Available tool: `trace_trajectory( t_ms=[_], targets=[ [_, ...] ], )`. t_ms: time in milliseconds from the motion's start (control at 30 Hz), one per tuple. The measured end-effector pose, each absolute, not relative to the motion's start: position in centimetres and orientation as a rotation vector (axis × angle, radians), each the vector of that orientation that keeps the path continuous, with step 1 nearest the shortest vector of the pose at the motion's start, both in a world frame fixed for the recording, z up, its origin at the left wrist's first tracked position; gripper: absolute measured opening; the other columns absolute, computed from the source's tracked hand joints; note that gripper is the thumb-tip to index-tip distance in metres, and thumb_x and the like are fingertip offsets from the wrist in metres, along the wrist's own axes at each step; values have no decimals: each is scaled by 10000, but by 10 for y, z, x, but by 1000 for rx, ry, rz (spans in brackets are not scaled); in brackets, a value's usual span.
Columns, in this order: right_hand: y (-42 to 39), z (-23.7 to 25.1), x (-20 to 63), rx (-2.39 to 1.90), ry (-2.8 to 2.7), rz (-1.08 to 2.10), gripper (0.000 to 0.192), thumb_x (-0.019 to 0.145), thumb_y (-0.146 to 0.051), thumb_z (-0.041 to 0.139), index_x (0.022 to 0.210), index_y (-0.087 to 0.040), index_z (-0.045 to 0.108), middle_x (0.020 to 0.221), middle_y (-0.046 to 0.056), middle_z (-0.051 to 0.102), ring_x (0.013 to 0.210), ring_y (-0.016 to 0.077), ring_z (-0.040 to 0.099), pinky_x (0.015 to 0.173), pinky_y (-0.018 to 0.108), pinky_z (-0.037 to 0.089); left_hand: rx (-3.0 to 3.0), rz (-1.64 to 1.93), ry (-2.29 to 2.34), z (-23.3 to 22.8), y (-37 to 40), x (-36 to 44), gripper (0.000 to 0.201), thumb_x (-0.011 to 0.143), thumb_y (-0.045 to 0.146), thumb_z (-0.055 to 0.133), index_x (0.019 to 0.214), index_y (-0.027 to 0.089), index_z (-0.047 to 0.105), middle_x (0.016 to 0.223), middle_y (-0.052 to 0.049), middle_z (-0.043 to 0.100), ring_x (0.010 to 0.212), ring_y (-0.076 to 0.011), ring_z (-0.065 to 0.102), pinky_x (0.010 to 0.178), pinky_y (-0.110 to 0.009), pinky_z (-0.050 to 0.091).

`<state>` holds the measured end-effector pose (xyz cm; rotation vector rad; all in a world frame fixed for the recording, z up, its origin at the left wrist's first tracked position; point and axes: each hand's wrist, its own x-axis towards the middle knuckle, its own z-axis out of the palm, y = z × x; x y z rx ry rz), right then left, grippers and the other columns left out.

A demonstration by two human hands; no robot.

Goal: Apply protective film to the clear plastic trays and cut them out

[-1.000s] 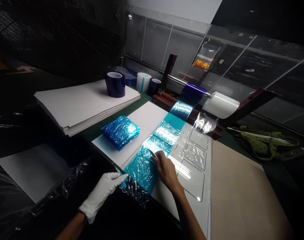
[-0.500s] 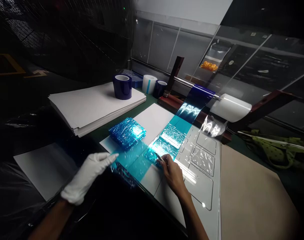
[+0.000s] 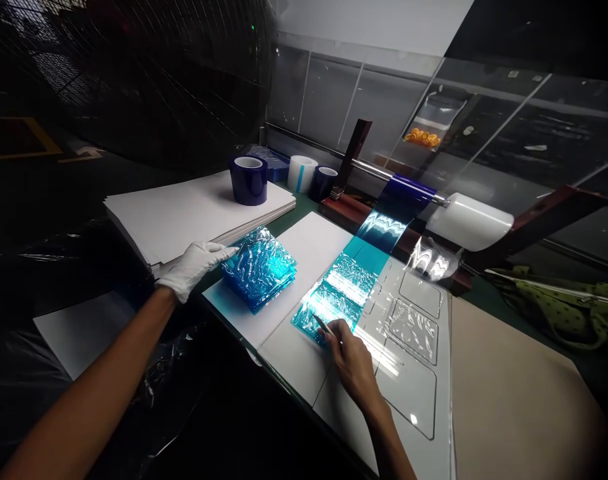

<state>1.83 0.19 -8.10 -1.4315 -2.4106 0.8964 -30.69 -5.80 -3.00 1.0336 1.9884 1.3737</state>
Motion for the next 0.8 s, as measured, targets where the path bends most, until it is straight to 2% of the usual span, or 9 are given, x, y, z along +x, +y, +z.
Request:
trace_trajectory(
  t_ms=[133,333,433,500,567,633,667,733,800],
  targets=[
    [2,-81,19,-1430,-2424,881,160,954,-344,324,962,-261,460,823,-12,697,717,212,597,611,272,315,1046,1303,1925,-37,-56,-314,344,847,450,635,931,119,674,970,-57,699,958,-169,616,949,-400,446],
    [1,-83,19,-1404,-2432,872,181,958,-366,312,957,-258,457,770,-14,676,663,206,592,586,272,312,1102,1181,2051,-36,-52,-317,394,818,512,629,961,151,696,996,-54,701,999,-213,619,956,-408,455],
    [-1,-83,20,-1389,-2431,864,182,962,-363,323,972,-261,473,811,-14,690,675,205,605,591,275,324,1077,1181,2361,-29,-57,-310,566,701,531,735,1138,181,655,1245,-115,594,1213,-372,474,1051,-554,327],
    [-2,-80,23,-1386,-2403,863,186,969,-366,338,985,-270,496,869,-19,702,713,196,627,605,272,345,1101,1198,2668,-25,-61,-296,659,704,531,729,1241,177,589,1338,-169,491,1265,-439,386,1039,-624,285],
    [1,-75,27,-1397,-2345,810,195,976,-371,362,990,-281,535,930,-29,705,757,173,648,623,256,371,1341,1139,2814,-26,-61,-269,557,833,523,593,1260,167,563,1277,-171,524,1192,-375,477,978,-548,394],
    [8,-69,33,-1433,-2314,654,202,978,-368,396,980,-283,579,965,-33,701,772,152,656,617,238,377,1750,974,2593,-35,-54,-235,416,944,461,432,1224,189,574,1152,-102,613,1035,-238,588,883,-385,486],
    [14,-66,36,-1459,-2312,560,202,976,-356,413,975,-278,599,973,-29,698,774,149,657,604,235,370,1892,881,2444,-41,-48,-216,350,952,443,426,1154,229,616,1078,-46,651,966,-181,613,841,-306,501],
    [28,-61,43,-1516,-2327,395,200,971,-319,438,971,-264,630,977,-12,693,780,161,653,578,242,340,2069,695,2247,-57,-29,-183,264,958,371,435,1084,268,643,963,-2,668,838,-142,624,743,-257,503],
    [43,-57,46,-1551,-2346,309,203,963,-280,453,957,-253,654,961,5,690,784,176,647,566,251,308,2132,564,2208,-72,-7,-161,237,947,306,462,1090,231,634,946,-29,660,852,-169,620,763,-303,503]
  ],
)
